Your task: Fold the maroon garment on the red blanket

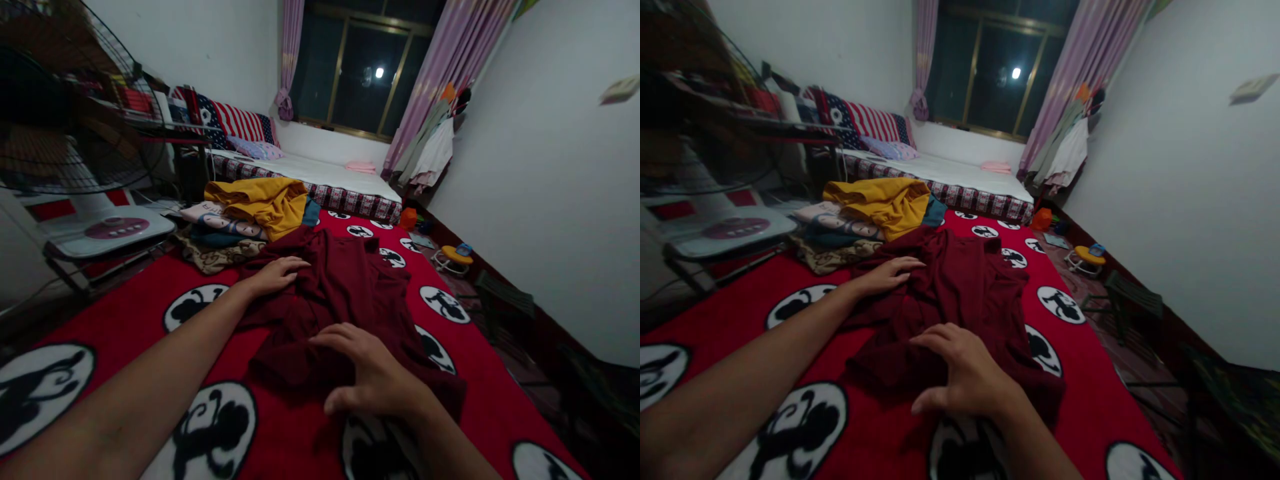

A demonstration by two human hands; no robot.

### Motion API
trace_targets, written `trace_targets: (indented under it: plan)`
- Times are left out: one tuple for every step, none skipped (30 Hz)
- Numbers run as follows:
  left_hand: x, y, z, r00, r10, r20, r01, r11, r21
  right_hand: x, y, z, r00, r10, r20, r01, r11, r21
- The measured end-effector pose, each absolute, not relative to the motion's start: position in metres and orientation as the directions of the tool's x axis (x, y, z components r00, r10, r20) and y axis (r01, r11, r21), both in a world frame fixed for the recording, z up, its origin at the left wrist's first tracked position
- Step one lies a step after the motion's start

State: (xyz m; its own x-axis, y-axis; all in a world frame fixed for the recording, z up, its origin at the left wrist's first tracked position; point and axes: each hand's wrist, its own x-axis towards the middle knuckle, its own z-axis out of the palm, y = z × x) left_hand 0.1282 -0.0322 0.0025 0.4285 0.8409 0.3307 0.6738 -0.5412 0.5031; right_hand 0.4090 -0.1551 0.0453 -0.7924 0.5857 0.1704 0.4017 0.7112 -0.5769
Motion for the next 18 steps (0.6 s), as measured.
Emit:
trace_targets:
  plan:
    - [0.128, -0.034, 0.001, 0.434, 0.851, 0.295, 0.699, -0.525, 0.487, 0.404, -0.160, 0.043, -0.798, 0.588, 0.129, 0.469, 0.741, -0.480]
    - [0.129, -0.035, 0.001, 0.431, 0.863, 0.265, 0.727, -0.506, 0.464, 0.400, -0.164, 0.040, -0.782, 0.614, 0.107, 0.537, 0.751, -0.385]
    - [0.129, -0.036, 0.001, 0.423, 0.872, 0.245, 0.754, -0.489, 0.438, 0.396, -0.166, 0.037, -0.748, 0.656, 0.104, 0.603, 0.736, -0.308]
    - [0.130, -0.037, 0.001, 0.417, 0.878, 0.233, 0.775, -0.478, 0.413, 0.393, -0.167, 0.033, -0.703, 0.702, 0.111, 0.664, 0.704, -0.251]
    - [0.130, -0.037, 0.000, 0.413, 0.881, 0.231, 0.790, -0.472, 0.390, 0.390, -0.168, 0.030, -0.657, 0.744, 0.121, 0.716, 0.666, -0.211]
    - [0.131, -0.037, 0.000, 0.408, 0.882, 0.235, 0.801, -0.469, 0.372, 0.388, -0.169, 0.028, -0.615, 0.778, 0.130, 0.758, 0.628, -0.177]
    - [0.132, -0.037, -0.001, 0.402, 0.883, 0.242, 0.809, -0.466, 0.359, 0.385, -0.169, 0.026, -0.579, 0.804, 0.135, 0.792, 0.594, -0.142]
    - [0.134, -0.038, -0.002, 0.395, 0.883, 0.252, 0.815, -0.464, 0.347, 0.383, -0.168, 0.024, -0.553, 0.822, 0.136, 0.818, 0.566, -0.102]
    - [0.136, -0.038, -0.003, 0.386, 0.883, 0.266, 0.823, -0.460, 0.333, 0.381, -0.168, 0.022, -0.537, 0.832, 0.136, 0.834, 0.548, -0.058]
    - [0.138, -0.038, -0.003, 0.375, 0.883, 0.283, 0.833, -0.455, 0.316, 0.380, -0.167, 0.021, -0.535, 0.833, 0.140, 0.840, 0.542, -0.017]
    - [0.140, -0.039, -0.004, 0.368, 0.878, 0.304, 0.842, -0.454, 0.292, 0.380, -0.165, 0.019, -0.543, 0.826, 0.149, 0.837, 0.547, 0.015]
    - [0.142, -0.040, -0.004, 0.370, 0.869, 0.329, 0.848, -0.460, 0.262, 0.381, -0.163, 0.018, -0.562, 0.811, 0.162, 0.825, 0.565, 0.032]
    - [0.144, -0.041, -0.003, 0.381, 0.855, 0.353, 0.852, -0.473, 0.226, 0.384, -0.160, 0.017, -0.587, 0.789, 0.182, 0.805, 0.592, 0.033]
    - [0.146, -0.042, -0.001, 0.404, 0.837, 0.369, 0.850, -0.492, 0.186, 0.389, -0.156, 0.016, -0.616, 0.760, 0.206, 0.780, 0.626, 0.023]
    - [0.147, -0.043, 0.001, 0.434, 0.820, 0.374, 0.845, -0.514, 0.146, 0.396, -0.152, 0.016, -0.645, 0.728, 0.234, 0.750, 0.661, 0.010]
    - [0.149, -0.046, 0.005, 0.463, 0.806, 0.368, 0.839, -0.533, 0.111, 0.405, -0.148, 0.017, -0.669, 0.695, 0.263, 0.721, 0.693, 0.002]
    - [0.151, -0.050, 0.009, 0.486, 0.799, 0.355, 0.834, -0.546, 0.085, 0.415, -0.144, 0.020, -0.693, 0.661, 0.290, 0.690, 0.723, 0.001]
    - [0.153, -0.055, 0.014, 0.497, 0.799, 0.338, 0.833, -0.549, 0.073, 0.427, -0.140, 0.024, -0.715, 0.625, 0.315, 0.660, 0.751, 0.007]
